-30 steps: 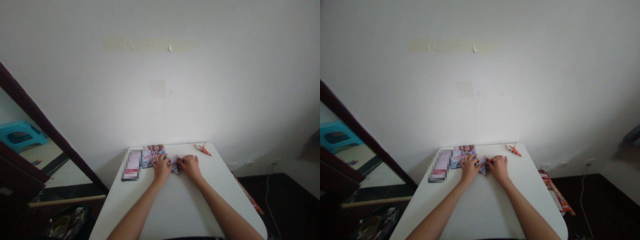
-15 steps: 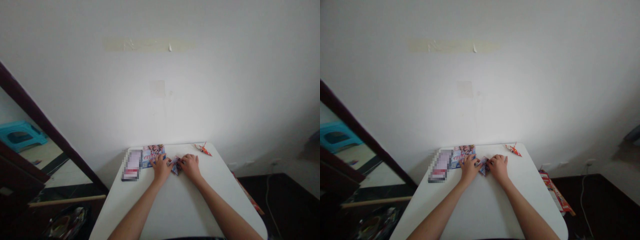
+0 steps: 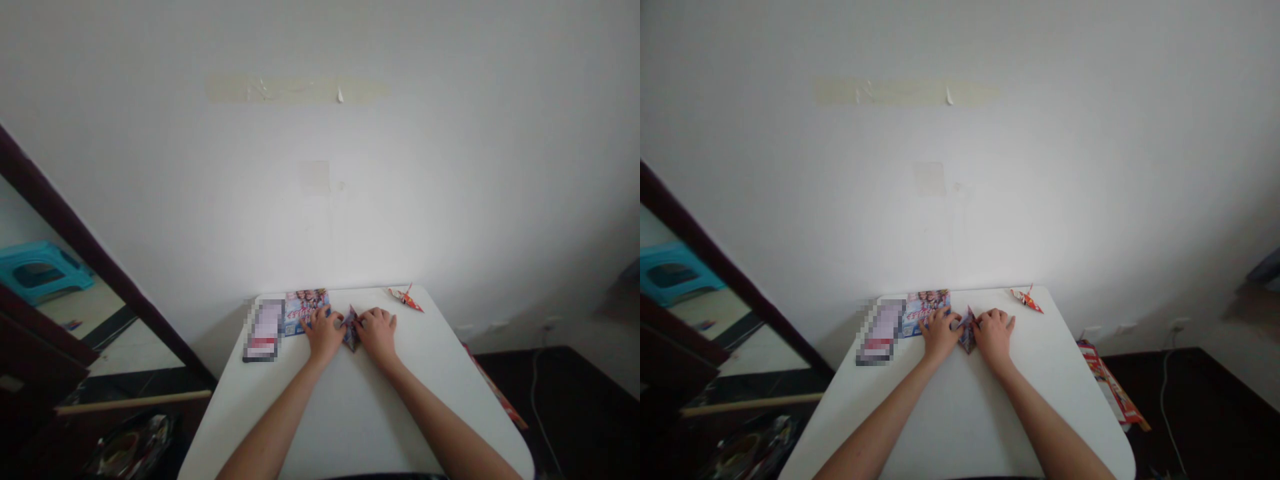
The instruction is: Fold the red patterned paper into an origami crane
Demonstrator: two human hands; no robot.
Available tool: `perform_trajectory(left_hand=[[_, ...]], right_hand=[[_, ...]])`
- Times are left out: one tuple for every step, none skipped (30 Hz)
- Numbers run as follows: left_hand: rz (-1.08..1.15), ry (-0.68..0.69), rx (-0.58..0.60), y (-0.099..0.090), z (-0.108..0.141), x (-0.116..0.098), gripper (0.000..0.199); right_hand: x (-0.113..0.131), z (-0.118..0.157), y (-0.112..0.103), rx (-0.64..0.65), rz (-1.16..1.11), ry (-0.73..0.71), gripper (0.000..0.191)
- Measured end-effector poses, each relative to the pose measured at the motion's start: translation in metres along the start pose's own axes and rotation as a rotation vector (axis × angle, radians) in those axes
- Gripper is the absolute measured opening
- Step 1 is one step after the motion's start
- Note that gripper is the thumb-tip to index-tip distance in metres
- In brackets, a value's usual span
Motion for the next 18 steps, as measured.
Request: perform_trajectory(left_hand=[[-0.004,-0.006,0.0,-0.0001,0.0,-0.0003,0.015],[-0.009,-0.011,-0.002,-0.0003,0.0001,-0.0006,0.015],[-0.014,-0.015,-0.006,-0.0003,0.0004,-0.0007,0.015],[-0.019,-0.015,-0.011,-0.0003,0.0007,-0.001,0.015],[-0.024,-0.014,-0.018,-0.0004,0.0011,-0.0014,0.016],[-0.029,-0.01,-0.026,-0.0005,0.0016,-0.0018,0.017],[-0.033,-0.005,-0.032,-0.0006,0.0021,-0.0023,0.018],[-0.037,0.0,-0.037,-0.0007,0.0025,-0.0028,0.018],[-0.04,0.006,-0.041,-0.0009,0.003,-0.0032,0.019],[-0.043,0.011,-0.042,-0.001,0.0033,-0.0035,0.019],[-0.044,0.014,-0.041,-0.0011,0.0035,-0.0037,0.018],[-0.045,0.017,-0.038,-0.0012,0.0036,-0.0037,0.018],[-0.045,0.018,-0.034,-0.0012,0.0035,-0.0034,0.017],[-0.043,0.017,-0.027,-0.001,0.0033,-0.0029,0.017],[-0.04,0.016,-0.019,-0.0008,0.0031,-0.0023,0.017],[-0.035,0.012,-0.012,-0.0005,0.0028,-0.0015,0.017],[-0.029,0.007,-0.007,-0.0001,0.0025,-0.0006,0.017],[-0.024,0.004,-0.004,0.0003,0.0023,0.0,0.017]], right_hand=[[0.0007,-0.0002,0.0,-0.002,0.002,0.0,0.02],[0.0014,-0.0003,0.0001,-0.006,0.004,0.002,0.021],[0.0022,-0.0006,0.0003,-0.01,0.008,0.003,0.021],[0.003,-0.0008,0.0007,-0.013,0.012,0.002,0.021],[0.004,-0.0011,0.0012,-0.015,0.016,-0.001,0.02],[0.0049,-0.0013,0.0018,-0.015,0.019,-0.007,0.02],[0.0057,-0.0015,0.0024,-0.013,0.021,-0.014,0.02],[0.0062,-0.0017,0.0031,-0.008,0.022,-0.022,0.02],[0.0064,-0.0018,0.0038,-0.002,0.021,-0.026,0.02],[0.0061,-0.0018,0.0042,0.002,0.019,-0.025,0.019],[0.0056,-0.0019,0.0045,0.005,0.016,-0.023,0.019],[0.0049,-0.0018,0.0046,0.006,0.013,-0.02,0.019],[0.0042,-0.0018,0.0045,0.007,0.01,-0.017,0.018],[0.0037,-0.0017,0.0042,0.005,0.007,-0.017,0.018],[0.0033,-0.0016,0.0038,0.004,0.004,-0.018,0.018],[0.0031,-0.0015,0.0034,0.005,0.001,-0.02,0.018],[0.003,-0.0014,0.0028,0.007,-0.002,-0.021,0.018],[0.0029,-0.0012,0.0023,0.01,-0.005,-0.022,0.019]])
Point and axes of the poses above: each hand's wrist, its own z-axis away from the middle knuckle, its own y-axis out of the palm, x = y × z, the point moved 6 cm from there along -z, towards the middle knuckle, and after that the axes turned 15 degrees about x, right-handed, at the moved point
